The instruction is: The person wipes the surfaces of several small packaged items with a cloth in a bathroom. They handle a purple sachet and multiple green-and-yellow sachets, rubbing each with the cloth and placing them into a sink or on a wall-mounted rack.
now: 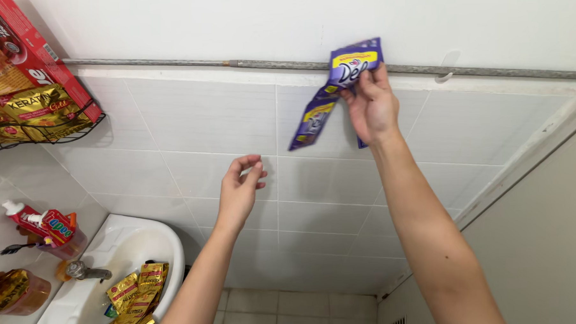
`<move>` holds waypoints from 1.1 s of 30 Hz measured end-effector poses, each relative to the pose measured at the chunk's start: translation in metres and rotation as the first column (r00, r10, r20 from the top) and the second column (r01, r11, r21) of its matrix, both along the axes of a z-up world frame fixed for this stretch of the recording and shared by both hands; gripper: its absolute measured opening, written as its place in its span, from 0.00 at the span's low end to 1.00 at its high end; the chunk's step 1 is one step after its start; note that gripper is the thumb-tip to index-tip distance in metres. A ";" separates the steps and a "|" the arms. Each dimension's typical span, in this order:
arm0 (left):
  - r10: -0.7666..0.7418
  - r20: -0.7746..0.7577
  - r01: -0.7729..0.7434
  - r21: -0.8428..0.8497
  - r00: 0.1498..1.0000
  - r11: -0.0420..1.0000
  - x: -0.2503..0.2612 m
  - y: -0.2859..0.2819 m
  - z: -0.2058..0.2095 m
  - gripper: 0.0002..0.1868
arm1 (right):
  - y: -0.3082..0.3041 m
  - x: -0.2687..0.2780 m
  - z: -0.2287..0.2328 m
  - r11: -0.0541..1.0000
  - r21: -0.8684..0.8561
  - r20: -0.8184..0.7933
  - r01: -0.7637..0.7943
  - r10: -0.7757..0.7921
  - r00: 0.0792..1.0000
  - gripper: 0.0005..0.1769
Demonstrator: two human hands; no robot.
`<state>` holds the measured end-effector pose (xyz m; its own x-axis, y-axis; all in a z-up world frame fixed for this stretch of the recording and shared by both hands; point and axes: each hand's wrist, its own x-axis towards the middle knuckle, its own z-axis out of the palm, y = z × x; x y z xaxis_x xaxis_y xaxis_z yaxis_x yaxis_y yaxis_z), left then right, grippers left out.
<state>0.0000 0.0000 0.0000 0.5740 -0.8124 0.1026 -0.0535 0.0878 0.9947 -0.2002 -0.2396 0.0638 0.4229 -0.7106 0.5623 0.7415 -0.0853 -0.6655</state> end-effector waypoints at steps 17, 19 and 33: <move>-0.064 0.066 0.085 -0.376 0.996 0.923 -0.015 -0.136 0.067 0.20 | 0.023 0.014 -0.018 0.930 0.160 0.187 -0.330 0.300 0.936 0.25; -0.140 -0.008 0.133 -0.263 0.990 0.956 -0.024 -0.150 0.080 0.22 | 0.025 0.011 -0.018 0.934 0.159 0.172 -0.319 0.292 0.941 0.24; -0.363 -0.320 0.257 -0.329 0.875 0.909 -0.025 -0.174 0.097 0.15 | 0.044 -0.013 -0.020 0.984 0.000 -0.251 -0.175 0.170 0.953 0.17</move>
<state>-0.0247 -0.1735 0.0970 0.3353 -0.9258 0.1746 0.3841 0.3036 0.8719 -0.2129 -0.1954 0.0441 0.6666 -0.6031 0.4381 0.5572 0.0127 -0.8303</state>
